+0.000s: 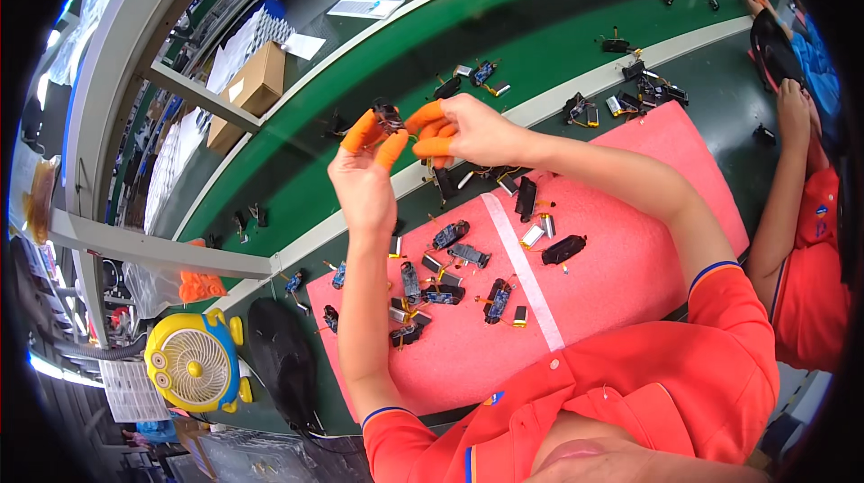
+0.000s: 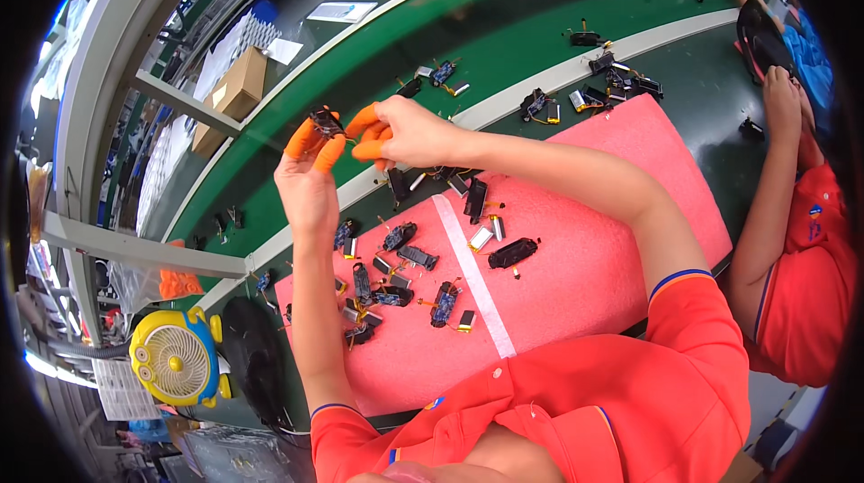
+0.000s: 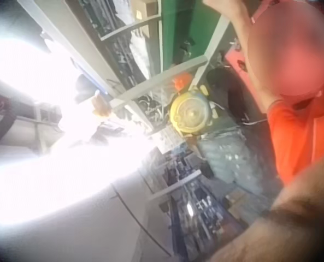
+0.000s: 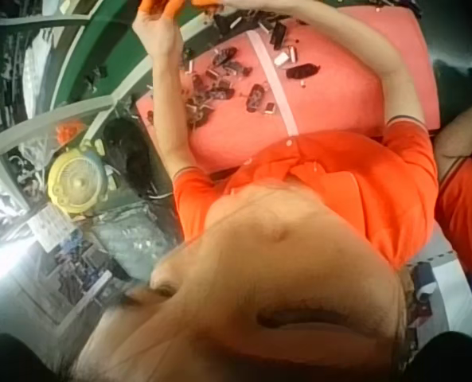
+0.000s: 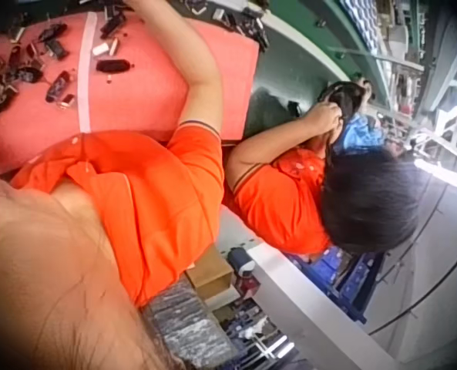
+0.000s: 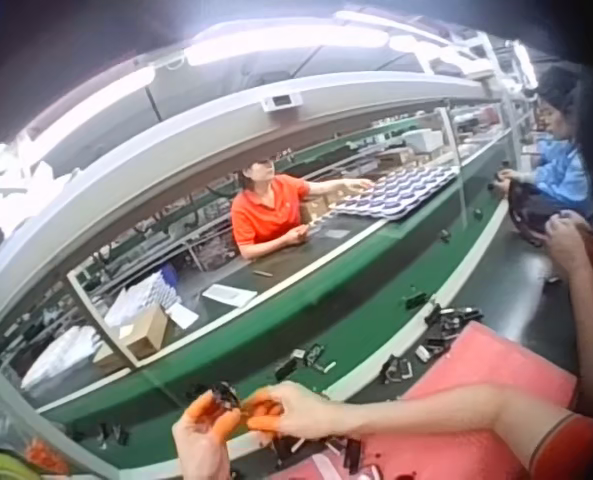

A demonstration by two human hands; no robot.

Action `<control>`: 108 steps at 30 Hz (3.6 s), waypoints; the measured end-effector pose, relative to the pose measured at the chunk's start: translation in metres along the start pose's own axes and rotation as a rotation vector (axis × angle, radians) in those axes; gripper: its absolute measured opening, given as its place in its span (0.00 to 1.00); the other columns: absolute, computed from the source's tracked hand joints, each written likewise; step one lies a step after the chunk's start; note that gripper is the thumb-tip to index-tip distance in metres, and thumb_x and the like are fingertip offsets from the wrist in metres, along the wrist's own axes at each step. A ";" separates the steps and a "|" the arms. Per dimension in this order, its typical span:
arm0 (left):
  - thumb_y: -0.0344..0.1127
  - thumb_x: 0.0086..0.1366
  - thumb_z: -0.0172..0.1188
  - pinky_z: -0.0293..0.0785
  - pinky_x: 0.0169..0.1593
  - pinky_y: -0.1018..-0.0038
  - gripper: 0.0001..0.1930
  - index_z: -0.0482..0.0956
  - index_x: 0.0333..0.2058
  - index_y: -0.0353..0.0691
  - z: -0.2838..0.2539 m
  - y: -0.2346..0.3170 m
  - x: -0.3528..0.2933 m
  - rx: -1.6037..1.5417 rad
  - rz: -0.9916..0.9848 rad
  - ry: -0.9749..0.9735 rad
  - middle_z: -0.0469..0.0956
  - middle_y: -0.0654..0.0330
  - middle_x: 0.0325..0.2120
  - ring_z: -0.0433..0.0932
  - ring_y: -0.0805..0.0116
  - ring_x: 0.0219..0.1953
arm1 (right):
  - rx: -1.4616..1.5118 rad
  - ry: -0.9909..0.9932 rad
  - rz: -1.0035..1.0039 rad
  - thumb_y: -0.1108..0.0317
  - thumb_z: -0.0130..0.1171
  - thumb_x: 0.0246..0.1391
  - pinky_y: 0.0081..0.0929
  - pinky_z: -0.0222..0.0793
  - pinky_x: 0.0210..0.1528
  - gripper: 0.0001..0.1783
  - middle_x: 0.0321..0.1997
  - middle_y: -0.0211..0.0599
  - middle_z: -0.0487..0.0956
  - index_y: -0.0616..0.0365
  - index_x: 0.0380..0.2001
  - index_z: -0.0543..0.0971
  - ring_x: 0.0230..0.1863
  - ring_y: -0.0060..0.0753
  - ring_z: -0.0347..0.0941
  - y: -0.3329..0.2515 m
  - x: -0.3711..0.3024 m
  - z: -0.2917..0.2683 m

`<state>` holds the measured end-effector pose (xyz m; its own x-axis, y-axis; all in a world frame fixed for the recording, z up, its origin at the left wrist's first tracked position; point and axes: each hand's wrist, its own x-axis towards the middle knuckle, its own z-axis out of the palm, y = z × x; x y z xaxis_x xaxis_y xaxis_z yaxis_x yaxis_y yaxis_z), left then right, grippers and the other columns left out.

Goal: Assembling small electronic components at a factory production line workstation.

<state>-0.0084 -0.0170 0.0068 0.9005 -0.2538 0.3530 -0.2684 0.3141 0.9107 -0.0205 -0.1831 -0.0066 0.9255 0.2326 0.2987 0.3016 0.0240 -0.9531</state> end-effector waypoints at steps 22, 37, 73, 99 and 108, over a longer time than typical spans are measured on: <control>0.19 0.57 0.54 0.65 0.26 0.82 0.16 0.71 0.46 0.30 0.008 0.017 -0.004 -0.168 -0.198 -0.144 0.76 0.56 0.35 0.74 0.71 0.31 | -0.502 0.222 -0.407 0.78 0.61 0.40 0.22 0.70 0.31 0.10 0.29 0.35 0.77 0.63 0.30 0.78 0.29 0.29 0.74 -0.020 -0.016 -0.009; 0.20 0.58 0.54 0.66 0.27 0.81 0.17 0.71 0.47 0.32 0.009 0.008 -0.003 -0.218 -0.148 -0.141 0.75 0.54 0.35 0.72 0.72 0.29 | -0.244 0.165 -0.207 0.76 0.65 0.37 0.20 0.69 0.31 0.11 0.30 0.36 0.77 0.59 0.30 0.79 0.31 0.33 0.74 -0.026 -0.016 -0.014; 0.14 0.54 0.50 0.79 0.32 0.75 0.24 0.68 0.51 0.30 0.015 -0.017 -0.009 0.222 0.165 -0.150 0.73 0.52 0.40 0.77 0.70 0.31 | -1.001 0.038 -1.084 0.79 0.57 0.23 0.32 0.72 0.34 0.24 0.39 0.44 0.74 0.69 0.34 0.76 0.36 0.44 0.72 -0.002 -0.019 -0.019; 0.15 0.56 0.46 0.69 0.36 0.81 0.33 0.51 0.61 0.37 0.028 -0.016 -0.020 0.452 0.216 -0.136 0.72 0.53 0.39 0.70 0.74 0.34 | -0.667 0.318 -0.785 0.74 0.60 0.39 0.33 0.65 0.48 0.18 0.39 0.45 0.72 0.64 0.38 0.73 0.43 0.46 0.69 0.016 -0.022 0.011; 0.17 0.59 0.48 0.70 0.37 0.78 0.29 0.55 0.60 0.35 0.019 0.001 -0.012 0.356 0.073 -0.354 0.72 0.54 0.41 0.71 0.71 0.36 | -0.314 0.220 -0.570 0.82 0.58 0.33 0.34 0.69 0.34 0.13 0.30 0.45 0.73 0.66 0.29 0.74 0.35 0.47 0.71 0.007 -0.014 -0.013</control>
<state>-0.0256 -0.0310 0.0078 0.7203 -0.5570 0.4134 -0.4821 0.0267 0.8757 -0.0282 -0.1984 -0.0164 0.6177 0.0641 0.7838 0.7766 -0.2070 -0.5951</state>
